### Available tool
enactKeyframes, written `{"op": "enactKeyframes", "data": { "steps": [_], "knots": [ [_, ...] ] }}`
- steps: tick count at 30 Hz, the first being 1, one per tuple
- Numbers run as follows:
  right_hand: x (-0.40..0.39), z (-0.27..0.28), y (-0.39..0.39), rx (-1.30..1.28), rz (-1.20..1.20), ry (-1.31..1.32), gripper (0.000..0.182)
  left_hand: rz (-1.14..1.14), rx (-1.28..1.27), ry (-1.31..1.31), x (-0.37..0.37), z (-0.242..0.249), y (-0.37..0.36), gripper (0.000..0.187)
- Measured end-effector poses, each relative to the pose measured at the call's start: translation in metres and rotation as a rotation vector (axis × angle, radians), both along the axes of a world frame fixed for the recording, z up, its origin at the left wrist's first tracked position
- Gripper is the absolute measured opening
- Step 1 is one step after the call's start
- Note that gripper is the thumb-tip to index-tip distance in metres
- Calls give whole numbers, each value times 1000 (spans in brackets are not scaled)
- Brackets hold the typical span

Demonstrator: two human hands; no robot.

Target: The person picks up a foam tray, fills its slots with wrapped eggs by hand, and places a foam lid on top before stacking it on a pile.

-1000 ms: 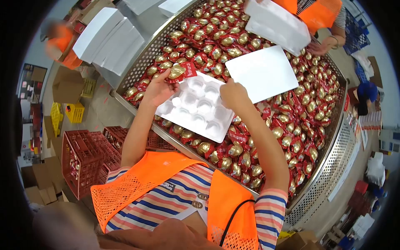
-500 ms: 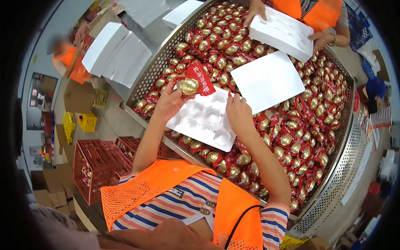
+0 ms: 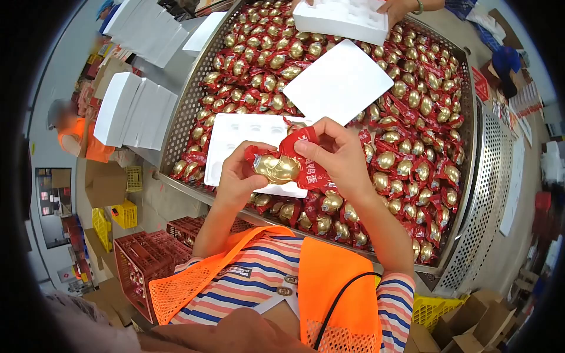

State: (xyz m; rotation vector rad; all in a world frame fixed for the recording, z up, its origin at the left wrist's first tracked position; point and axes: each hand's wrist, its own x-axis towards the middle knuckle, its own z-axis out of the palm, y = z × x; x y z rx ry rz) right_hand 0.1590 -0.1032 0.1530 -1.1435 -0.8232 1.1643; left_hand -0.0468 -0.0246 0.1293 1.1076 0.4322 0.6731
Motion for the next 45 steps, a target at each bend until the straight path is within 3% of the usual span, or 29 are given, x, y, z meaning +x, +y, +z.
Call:
{"op": "enactKeyframes", "data": {
  "steps": [7, 11, 13, 16, 19, 23, 25, 28, 32, 35, 36, 40, 45],
  "knots": [
    [-11, 8, -17, 80, -160, 152, 14, -25, -158, -104, 7, 1, -13, 53],
    [-11, 4, -15, 60, -108, 123, 9, -1, -141, -125, 2, 0, -12, 49],
    [6, 4, -13, -31, 21, 35, 10, 143, 30, 33, -19, -3, 8, 44],
    [20, -14, -17, -20, -146, -13, 14, 429, 124, 297, -55, 1, 72, 32],
    [22, -28, -23, -95, -102, 16, 13, 443, 159, 538, -81, -9, 119, 32],
    [18, -34, -29, -148, -1, -30, 13, 322, 466, 764, -95, -81, 154, 42],
    [19, -39, -34, -135, 17, -45, 12, 242, 537, 906, -91, -83, 164, 42],
    [26, -43, -42, -162, 18, -64, 12, 72, 887, 1224, -73, -60, 166, 42],
    [31, -49, -49, -189, 6, -102, 12, 39, 1121, 1301, -56, -76, 169, 46],
    [37, -52, -55, -160, -16, -94, 12, -204, 781, 1332, -51, -37, 174, 54],
    [41, -53, -58, -161, -20, -96, 12, -132, 403, 1184, -59, -39, 179, 49],
    [54, -56, -68, -226, -49, -130, 12, -71, 829, 1166, -74, -50, 182, 40],
    [65, -65, -81, -295, 50, -312, 15, -90, 1144, 1237, -65, -66, 170, 36]
  ]
}}
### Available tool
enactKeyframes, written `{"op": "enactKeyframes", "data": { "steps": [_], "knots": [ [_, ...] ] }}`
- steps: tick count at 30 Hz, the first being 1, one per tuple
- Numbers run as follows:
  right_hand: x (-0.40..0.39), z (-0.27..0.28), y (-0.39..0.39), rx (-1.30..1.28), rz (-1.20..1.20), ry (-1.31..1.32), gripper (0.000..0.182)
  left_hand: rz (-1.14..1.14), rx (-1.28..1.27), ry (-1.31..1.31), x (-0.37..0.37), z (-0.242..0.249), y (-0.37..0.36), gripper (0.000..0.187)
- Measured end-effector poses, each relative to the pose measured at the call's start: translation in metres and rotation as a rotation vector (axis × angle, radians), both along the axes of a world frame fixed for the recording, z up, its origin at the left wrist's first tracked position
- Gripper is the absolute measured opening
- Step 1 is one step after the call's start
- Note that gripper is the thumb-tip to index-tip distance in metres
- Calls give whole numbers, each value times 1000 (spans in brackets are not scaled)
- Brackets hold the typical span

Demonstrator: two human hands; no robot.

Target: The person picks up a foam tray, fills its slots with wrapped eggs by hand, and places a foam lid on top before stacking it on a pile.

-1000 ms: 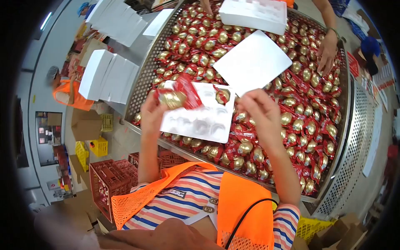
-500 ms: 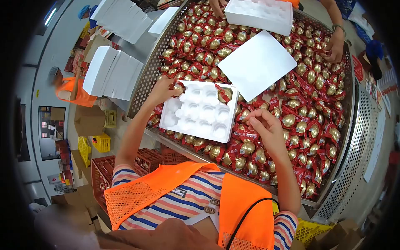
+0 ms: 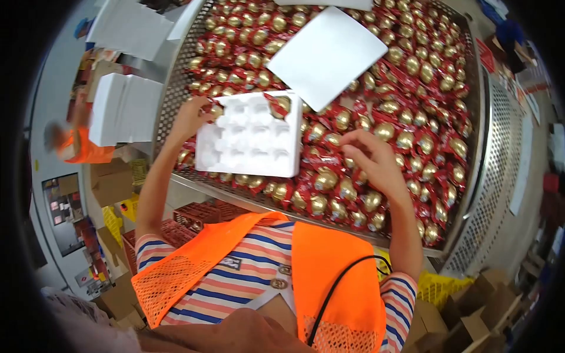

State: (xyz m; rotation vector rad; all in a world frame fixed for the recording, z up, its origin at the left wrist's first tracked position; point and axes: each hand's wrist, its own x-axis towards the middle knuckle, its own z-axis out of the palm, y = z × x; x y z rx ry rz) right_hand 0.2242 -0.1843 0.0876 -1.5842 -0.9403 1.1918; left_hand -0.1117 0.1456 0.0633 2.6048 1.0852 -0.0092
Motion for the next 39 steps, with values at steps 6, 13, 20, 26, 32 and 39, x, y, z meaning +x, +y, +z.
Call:
{"op": "enactKeyframes", "data": {
  "steps": [6, 13, 20, 26, 32, 39],
  "knots": [
    [-29, -9, -7, -52, 441, -392, 40, -70, 233, 43, 6, -18, -23, 33],
    [-35, -52, -2, -34, 557, -628, 49, -15, 315, -218, 15, 5, -55, 34],
    [19, -46, -4, -50, 213, 386, 46, -703, -394, 11, 57, 37, -190, 36],
    [25, -35, -1, 67, -43, 785, 49, -619, -534, 415, 79, 23, -199, 44],
    [16, -45, 1, 123, -98, 737, 47, -460, -669, 11, 67, -24, -203, 58],
    [13, -37, 3, 124, -96, 700, 50, -323, -635, 15, 72, -11, -199, 50]
  ]
}}
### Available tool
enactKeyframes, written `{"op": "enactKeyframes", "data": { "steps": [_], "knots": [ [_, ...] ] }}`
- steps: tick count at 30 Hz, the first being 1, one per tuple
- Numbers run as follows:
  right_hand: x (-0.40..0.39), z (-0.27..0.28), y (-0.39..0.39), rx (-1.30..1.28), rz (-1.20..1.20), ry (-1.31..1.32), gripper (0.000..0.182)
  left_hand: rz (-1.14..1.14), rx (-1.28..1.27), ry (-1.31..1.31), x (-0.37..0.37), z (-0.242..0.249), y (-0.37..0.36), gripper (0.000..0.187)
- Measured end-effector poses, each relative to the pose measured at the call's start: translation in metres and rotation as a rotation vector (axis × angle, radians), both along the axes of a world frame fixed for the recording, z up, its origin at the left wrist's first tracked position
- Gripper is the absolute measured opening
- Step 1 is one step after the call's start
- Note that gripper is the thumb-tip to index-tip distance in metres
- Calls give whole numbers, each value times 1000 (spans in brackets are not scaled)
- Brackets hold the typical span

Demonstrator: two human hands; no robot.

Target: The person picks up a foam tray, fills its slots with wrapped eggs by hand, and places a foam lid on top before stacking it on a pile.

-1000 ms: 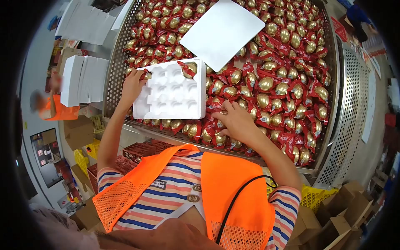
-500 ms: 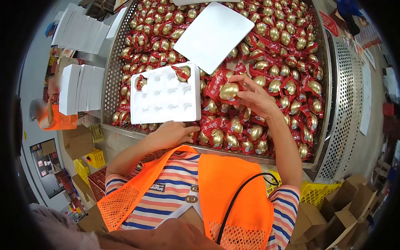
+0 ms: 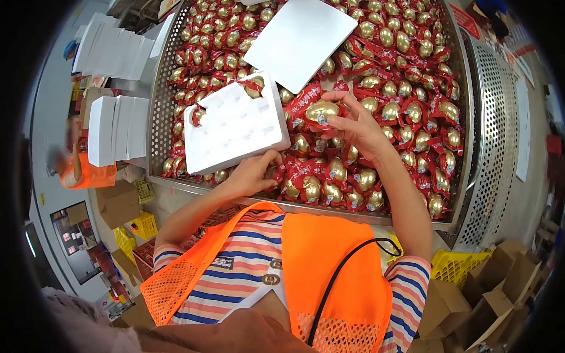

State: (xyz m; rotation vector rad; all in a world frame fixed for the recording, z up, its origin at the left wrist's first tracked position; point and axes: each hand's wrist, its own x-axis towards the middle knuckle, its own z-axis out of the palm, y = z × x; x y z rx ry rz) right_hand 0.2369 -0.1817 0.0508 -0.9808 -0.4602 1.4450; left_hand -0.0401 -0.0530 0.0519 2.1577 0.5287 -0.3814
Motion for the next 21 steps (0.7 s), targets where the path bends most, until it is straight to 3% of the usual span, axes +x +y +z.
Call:
{"op": "enactKeyframes", "data": {
  "steps": [1, 2, 5, 8, 13, 15, 18, 21],
  "knots": [
    [-1, 2, -1, 5, -9, 13, 50, 22, -4, -50, 2, 4, -1, 49],
    [-1, 5, -1, 10, -15, 26, 50, 31, -4, 77, 3, 12, -1, 50],
    [-1, 7, -1, 31, -30, 68, 52, 98, -43, -194, -7, 12, -3, 58],
    [-1, 5, -2, 29, -55, 128, 53, 29, 32, -211, -11, 35, -4, 62],
    [-3, -4, -1, 74, -72, 151, 52, 544, -898, -495, -13, 42, -9, 58],
    [-5, -1, 1, 62, -46, 147, 53, 689, -1142, -515, -13, 42, -9, 63],
    [-12, 10, 3, 29, -43, 111, 55, 822, -1278, -487, -13, 48, -6, 63],
    [-22, 15, 10, 34, -69, -24, 56, 886, -1300, -653, -22, 33, -4, 62]
  ]
}}
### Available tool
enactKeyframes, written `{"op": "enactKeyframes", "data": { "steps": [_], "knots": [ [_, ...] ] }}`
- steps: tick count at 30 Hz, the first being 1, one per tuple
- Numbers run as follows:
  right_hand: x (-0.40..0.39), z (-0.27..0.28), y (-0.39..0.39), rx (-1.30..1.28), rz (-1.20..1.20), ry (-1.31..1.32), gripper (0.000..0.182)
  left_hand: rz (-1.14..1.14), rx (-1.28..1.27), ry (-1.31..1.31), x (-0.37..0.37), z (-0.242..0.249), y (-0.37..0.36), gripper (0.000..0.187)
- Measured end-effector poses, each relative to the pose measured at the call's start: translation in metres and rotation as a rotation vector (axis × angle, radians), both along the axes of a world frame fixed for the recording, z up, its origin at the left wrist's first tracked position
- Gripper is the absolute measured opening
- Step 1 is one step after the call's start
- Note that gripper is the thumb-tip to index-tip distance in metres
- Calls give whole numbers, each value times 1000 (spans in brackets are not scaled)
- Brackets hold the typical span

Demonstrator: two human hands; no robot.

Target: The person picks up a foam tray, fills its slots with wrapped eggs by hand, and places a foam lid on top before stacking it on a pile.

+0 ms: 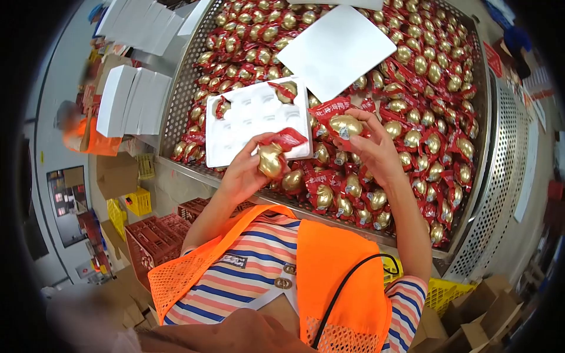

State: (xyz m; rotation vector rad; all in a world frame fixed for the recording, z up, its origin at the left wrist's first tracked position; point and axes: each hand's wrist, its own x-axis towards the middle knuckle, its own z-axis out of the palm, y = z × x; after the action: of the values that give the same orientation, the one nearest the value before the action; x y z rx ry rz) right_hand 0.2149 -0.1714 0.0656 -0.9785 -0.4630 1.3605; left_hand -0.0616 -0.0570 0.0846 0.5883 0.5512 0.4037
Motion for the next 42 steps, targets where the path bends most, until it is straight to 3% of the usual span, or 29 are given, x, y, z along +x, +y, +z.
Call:
{"op": "enactKeyframes", "data": {
  "steps": [5, 8, 9, 13, 16, 24, 26, 28, 34, 35, 42],
  "knots": [
    [-23, 23, 23, 21, 97, -425, 48, 294, 59, -38, -29, -23, 28, 61],
    [-40, 44, 40, 27, 211, -956, 41, 293, 64, -168, -48, -33, 38, 52],
    [-45, 39, 46, 144, 192, -1169, 39, 295, 74, -180, -48, -28, 38, 53],
    [-71, 43, 57, -1, 462, -1515, 40, 371, 42, -200, -47, -28, 37, 47],
    [-70, 24, 67, 64, 574, -1570, 37, 276, 70, -262, -44, -16, 34, 43],
    [-72, 22, 112, 88, 989, -1751, 31, 315, 199, -105, -39, -20, 38, 57],
    [-73, 21, 104, 114, 817, -1772, 33, 335, 215, -75, -36, -18, 35, 66],
    [-77, 26, 88, 103, 611, -1728, 36, 324, 181, -109, -35, -16, 34, 60],
    [-87, 12, 74, 204, 521, -1895, 33, 350, 655, 210, -29, -6, 22, 62],
    [-88, 8, 73, 229, 495, -1920, 31, 358, 879, 249, -27, -5, 21, 65],
    [-94, 4, 66, 337, 417, -2007, 19, 453, 1231, 205, -15, 13, 6, 67]
  ]
}}
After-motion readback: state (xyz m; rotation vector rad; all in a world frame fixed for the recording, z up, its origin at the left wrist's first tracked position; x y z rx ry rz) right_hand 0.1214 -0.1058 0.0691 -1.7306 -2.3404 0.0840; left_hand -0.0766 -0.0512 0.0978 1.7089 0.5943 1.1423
